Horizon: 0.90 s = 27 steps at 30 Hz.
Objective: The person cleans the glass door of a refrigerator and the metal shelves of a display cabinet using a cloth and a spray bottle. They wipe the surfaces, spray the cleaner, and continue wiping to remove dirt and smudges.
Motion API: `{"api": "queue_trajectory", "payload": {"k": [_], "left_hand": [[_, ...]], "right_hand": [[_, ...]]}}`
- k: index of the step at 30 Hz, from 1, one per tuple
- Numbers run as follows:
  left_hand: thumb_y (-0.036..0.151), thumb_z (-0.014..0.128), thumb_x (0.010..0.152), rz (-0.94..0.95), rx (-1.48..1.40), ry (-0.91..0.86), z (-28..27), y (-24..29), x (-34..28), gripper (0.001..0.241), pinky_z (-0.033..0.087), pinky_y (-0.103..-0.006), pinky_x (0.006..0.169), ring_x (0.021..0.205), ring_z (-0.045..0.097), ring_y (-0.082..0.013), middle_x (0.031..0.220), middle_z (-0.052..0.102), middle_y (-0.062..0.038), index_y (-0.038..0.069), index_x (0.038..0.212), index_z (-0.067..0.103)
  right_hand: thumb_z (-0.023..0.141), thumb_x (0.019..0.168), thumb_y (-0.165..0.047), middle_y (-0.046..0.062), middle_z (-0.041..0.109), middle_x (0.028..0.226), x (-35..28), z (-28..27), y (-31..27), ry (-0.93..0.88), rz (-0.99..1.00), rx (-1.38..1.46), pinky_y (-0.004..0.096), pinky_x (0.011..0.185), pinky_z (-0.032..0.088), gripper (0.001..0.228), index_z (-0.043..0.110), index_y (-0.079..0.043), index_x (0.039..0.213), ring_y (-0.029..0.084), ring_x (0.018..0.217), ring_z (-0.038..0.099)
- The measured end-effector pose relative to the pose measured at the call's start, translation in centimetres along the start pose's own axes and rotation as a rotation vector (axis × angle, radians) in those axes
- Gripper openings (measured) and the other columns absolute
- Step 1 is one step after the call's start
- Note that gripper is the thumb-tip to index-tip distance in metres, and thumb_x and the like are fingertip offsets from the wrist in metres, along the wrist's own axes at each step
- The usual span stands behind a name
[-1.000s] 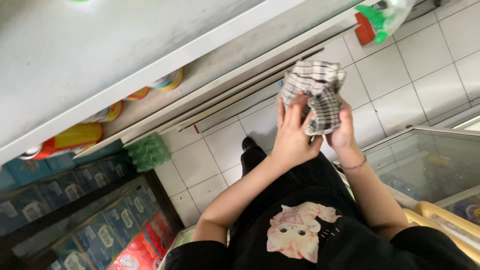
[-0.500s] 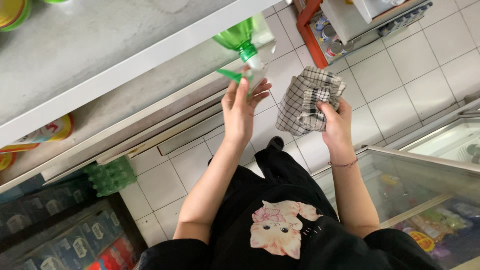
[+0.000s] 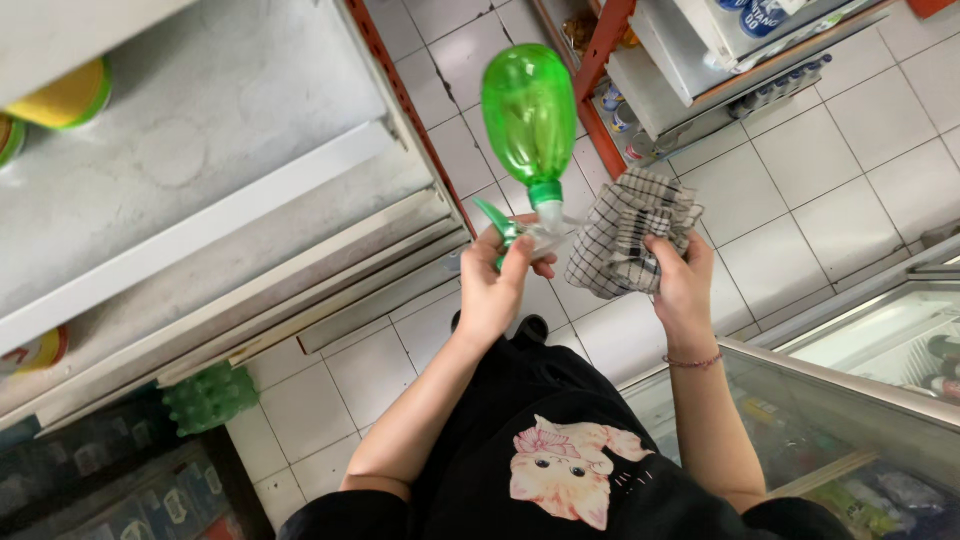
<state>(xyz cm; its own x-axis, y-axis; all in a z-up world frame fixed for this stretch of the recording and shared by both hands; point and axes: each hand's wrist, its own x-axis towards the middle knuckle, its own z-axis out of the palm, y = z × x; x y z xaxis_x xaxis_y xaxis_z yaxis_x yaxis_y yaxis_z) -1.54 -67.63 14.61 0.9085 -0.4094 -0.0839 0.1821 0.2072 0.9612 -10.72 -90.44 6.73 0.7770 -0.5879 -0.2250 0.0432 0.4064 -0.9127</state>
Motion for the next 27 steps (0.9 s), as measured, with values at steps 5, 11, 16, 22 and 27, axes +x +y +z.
{"api": "queue_trajectory", "payload": {"k": [5, 11, 16, 22, 27], "left_hand": [[0.026, 0.064, 0.091, -0.07, 0.355, -0.003, 3.3, 0.4, 8.4, 0.035, 0.048, -0.0277, 0.054, 0.06, 0.061, -0.0089, 0.068, 0.067, -0.006, -0.005, 0.104, 0.074], [0.044, 0.074, 0.083, -0.106, 0.506, 0.023, 7.0, -0.9, 24.7, 0.048, 0.036, -0.0313, 0.045, 0.048, 0.045, -0.0093, 0.051, 0.052, -0.001, -0.002, 0.071, 0.074], [0.057, 0.078, 0.079, -0.143, 0.653, -0.037, 7.0, -2.5, 37.9, 0.066, 0.036, -0.0328, 0.044, 0.047, 0.046, -0.0104, 0.05, 0.049, -0.001, -0.006, 0.066, 0.067], [0.06, 0.077, 0.075, -0.173, 0.825, -0.121, 4.6, -2.8, 49.4, 0.063, 0.047, -0.033, 0.051, 0.051, 0.059, -0.015, 0.055, 0.059, -0.007, -0.002, 0.071, 0.069], [0.048, 0.082, 0.074, -0.139, 0.687, -0.075, 3.2, 0.6, 54.9, 0.053, 0.046, -0.029, 0.052, 0.053, 0.057, -0.0106, 0.059, 0.058, -0.001, 0.001, 0.094, 0.069]], "right_hand": [[0.066, 0.096, 0.002, 0.006, 0.071, 0.105, 3.8, -3.1, -1.3, 0.117, -0.173, -0.156, 0.026, 0.083, 0.053, 0.016, 0.067, 0.005, 0.112, 0.011, 0.092, 0.065], [0.069, 0.092, 0.002, 0.006, 0.072, 0.106, 11.6, -3.8, -2.6, 0.206, -0.257, -0.225, 0.026, 0.087, 0.054, 0.023, 0.066, 0.004, 0.114, 0.011, 0.093, 0.066], [0.068, 0.091, 0.0, 0.008, 0.074, 0.107, 19.8, -0.4, -4.7, 0.193, -0.266, -0.408, 0.027, 0.087, 0.055, 0.023, 0.069, 0.006, 0.113, 0.012, 0.095, 0.067], [0.069, 0.088, -0.001, 0.009, 0.075, 0.103, 33.7, 5.8, -7.9, 0.012, -0.174, -0.382, 0.027, 0.083, 0.055, 0.024, 0.07, 0.006, 0.111, 0.013, 0.091, 0.069], [0.068, 0.088, 0.002, 0.006, 0.075, 0.106, 44.1, 12.4, -10.7, -0.111, -0.253, -0.418, 0.026, 0.087, 0.054, 0.027, 0.07, 0.003, 0.115, 0.011, 0.094, 0.067]]}}
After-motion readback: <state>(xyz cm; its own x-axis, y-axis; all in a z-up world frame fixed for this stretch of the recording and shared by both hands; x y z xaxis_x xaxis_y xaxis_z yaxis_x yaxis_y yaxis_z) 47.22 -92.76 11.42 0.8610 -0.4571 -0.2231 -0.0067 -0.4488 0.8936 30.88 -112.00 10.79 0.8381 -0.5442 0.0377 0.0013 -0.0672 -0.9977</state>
